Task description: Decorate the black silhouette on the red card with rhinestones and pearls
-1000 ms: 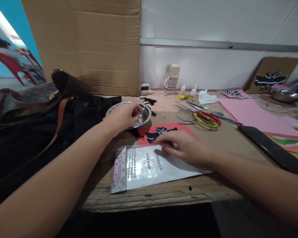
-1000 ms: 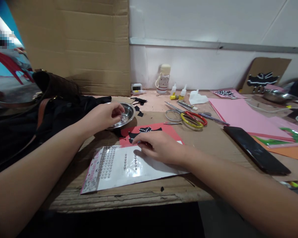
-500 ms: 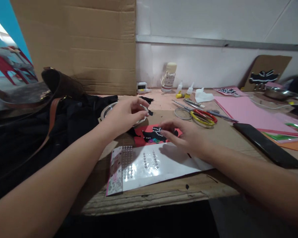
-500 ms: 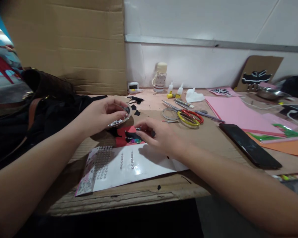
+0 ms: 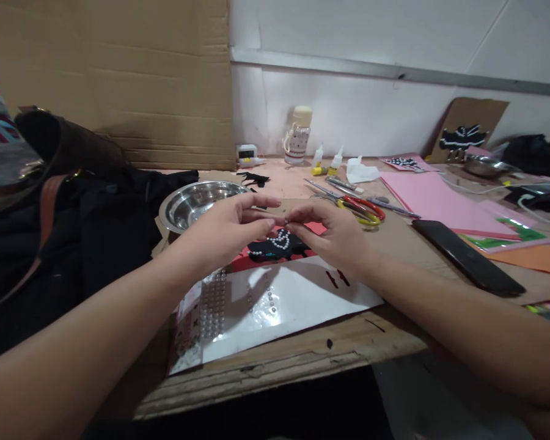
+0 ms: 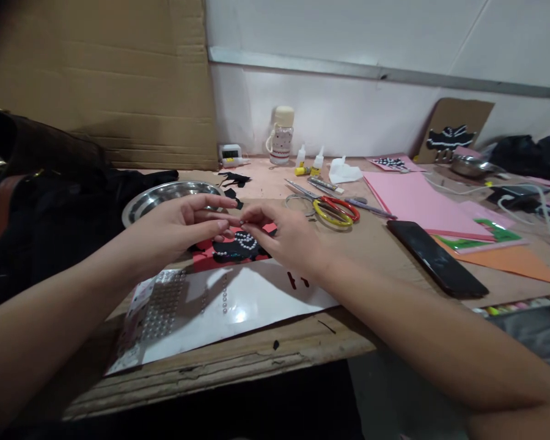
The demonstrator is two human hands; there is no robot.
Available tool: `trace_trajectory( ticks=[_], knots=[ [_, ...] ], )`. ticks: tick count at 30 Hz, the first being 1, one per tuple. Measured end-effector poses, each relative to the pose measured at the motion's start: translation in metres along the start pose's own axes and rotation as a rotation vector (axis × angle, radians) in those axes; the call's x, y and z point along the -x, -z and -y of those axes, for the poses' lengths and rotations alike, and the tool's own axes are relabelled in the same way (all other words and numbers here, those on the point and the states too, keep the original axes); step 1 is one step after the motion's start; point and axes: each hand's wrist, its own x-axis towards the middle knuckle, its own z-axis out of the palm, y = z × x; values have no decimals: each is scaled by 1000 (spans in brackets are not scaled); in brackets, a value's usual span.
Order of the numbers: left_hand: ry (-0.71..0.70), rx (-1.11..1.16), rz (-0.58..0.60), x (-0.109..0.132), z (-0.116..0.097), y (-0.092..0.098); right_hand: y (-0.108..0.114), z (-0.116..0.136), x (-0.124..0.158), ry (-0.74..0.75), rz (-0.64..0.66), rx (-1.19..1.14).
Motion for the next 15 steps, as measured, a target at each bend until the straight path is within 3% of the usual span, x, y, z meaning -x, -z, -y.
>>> trace_trajectory(
  ticks=[8, 15],
  knots=[
    [-47, -93, 39, -1, 5, 5, 4, 7, -1, -24, 30, 46],
    [-68, -87, 53, 2, 1, 3, 1, 5, -3, -193, -34, -170]
  ],
)
